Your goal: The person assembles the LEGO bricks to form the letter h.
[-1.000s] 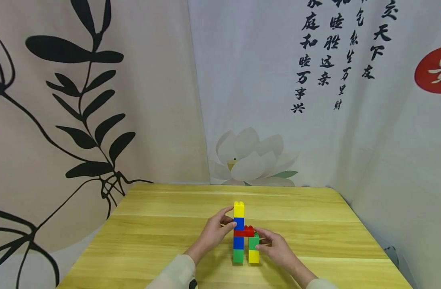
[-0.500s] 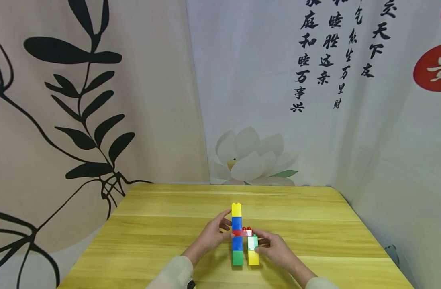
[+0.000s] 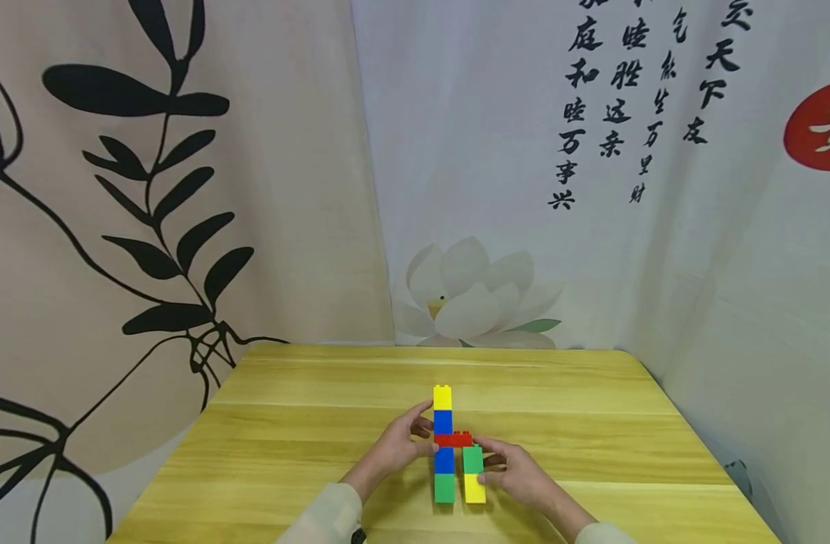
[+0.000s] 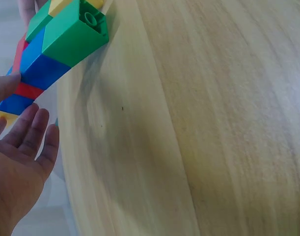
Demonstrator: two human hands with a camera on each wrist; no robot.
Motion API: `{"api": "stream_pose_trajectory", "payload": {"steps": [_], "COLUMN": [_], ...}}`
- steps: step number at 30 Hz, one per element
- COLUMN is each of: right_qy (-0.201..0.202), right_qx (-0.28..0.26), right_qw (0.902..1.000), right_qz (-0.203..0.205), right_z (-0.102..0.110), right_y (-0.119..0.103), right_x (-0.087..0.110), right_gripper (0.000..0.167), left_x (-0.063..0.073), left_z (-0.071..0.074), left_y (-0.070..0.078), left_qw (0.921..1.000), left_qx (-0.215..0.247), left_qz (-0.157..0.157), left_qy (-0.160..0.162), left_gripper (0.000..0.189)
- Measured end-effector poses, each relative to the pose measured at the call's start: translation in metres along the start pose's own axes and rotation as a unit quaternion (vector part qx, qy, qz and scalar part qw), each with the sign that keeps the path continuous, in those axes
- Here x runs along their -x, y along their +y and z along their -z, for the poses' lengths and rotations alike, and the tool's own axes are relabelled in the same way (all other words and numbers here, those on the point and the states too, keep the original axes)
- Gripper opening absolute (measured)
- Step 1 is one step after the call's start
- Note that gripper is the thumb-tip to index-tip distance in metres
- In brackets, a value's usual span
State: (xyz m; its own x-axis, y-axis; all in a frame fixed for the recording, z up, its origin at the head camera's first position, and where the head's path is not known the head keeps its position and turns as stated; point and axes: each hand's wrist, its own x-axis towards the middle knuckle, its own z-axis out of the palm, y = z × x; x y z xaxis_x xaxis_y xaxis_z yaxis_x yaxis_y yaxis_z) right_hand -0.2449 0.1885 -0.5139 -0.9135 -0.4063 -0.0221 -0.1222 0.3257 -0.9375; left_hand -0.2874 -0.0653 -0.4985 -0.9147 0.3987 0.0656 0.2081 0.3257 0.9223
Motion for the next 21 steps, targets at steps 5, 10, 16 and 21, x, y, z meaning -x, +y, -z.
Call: {"api": "stream_pose_trajectory", "payload": {"steps": [5, 10, 16, 21], "right_qy": [-0.014, -0.031, -0.047, -0.051], "right_qx": [0.005, 0.0, -0.002, 0.003], "right_qw": [0.9999, 0.9994, 0.9989, 0.9986], "right_qz": [-0.008, -0.014, -0.006, 0.008], "right_z": [0.0, 0.0, 0.002, 0.002], "right_y": [0.0, 0.004, 0.009, 0.01], "right_x": [0.0, -0.002, -0.002, -0.002], "right_gripper": [0.063, 0.067, 0.068, 0.061], "left_x": [0.001, 0.001, 0.0, 0.0], "left_z": [0.001, -0.001, -0.001, -0.003], "left_y": [-0.002, -0.006, -0.011, -0.015], "left_qw": [0.9998, 0.9998, 0.9998, 0.9996], "left_qx": [-0.008, -0.007, 0.003, 0.014], "left_qz": [0.015, 0.011, 0.012, 0.021], "left_qy": [-0.005, -0.012, -0.016, -0.016], "left_gripper": [0.075, 0.072, 0.07, 0.068]}}
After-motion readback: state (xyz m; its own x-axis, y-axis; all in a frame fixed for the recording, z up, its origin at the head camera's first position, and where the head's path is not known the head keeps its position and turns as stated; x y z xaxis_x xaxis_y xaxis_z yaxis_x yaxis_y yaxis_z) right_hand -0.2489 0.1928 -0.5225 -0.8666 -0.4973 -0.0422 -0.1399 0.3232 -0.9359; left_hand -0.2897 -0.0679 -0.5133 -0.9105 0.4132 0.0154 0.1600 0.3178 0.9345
